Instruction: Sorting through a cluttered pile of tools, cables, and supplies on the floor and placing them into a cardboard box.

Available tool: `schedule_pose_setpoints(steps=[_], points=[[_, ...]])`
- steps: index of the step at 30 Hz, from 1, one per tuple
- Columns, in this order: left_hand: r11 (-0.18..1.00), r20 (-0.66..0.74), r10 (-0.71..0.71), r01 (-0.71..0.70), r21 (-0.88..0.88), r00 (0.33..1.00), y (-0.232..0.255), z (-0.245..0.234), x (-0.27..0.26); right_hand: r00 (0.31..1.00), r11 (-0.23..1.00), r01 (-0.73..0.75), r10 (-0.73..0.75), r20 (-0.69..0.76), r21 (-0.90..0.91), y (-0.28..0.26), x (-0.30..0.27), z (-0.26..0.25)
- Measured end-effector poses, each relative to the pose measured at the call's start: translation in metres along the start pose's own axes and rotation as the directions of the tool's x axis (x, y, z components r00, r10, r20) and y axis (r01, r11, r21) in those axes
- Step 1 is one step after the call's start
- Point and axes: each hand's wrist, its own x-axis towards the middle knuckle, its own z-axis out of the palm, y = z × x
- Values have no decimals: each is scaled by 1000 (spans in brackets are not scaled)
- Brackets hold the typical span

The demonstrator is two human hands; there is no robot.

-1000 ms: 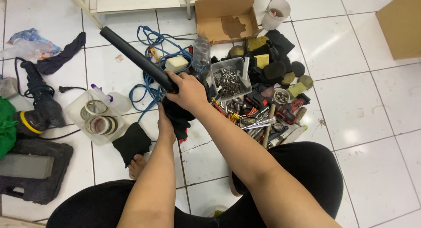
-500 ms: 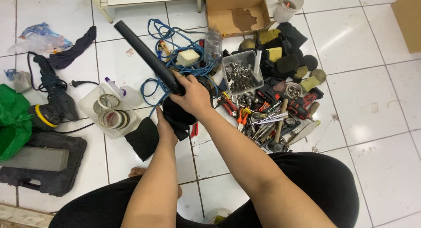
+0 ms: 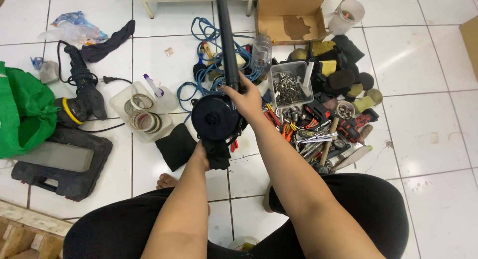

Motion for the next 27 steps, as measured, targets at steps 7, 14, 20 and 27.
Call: schedule_pose_setpoints(steps=[7, 14, 20, 27], points=[[981, 60, -122, 111, 161, 991, -23, -4, -1, 996, 984, -88, 88, 5, 158, 10, 7, -2], [725, 12, -90, 57, 686, 996, -8, -38, -26, 975, 960, -134, 173, -143, 245, 17, 36, 5], [496, -125, 451, -131, 858, 884, 0, -66, 18, 990, 996, -64, 57, -128, -57, -35, 22, 15], [420, -38, 647, -314, 851, 761, 72, -33, -35, 993, 814, -36, 92, 68, -580, -48, 22, 43]])
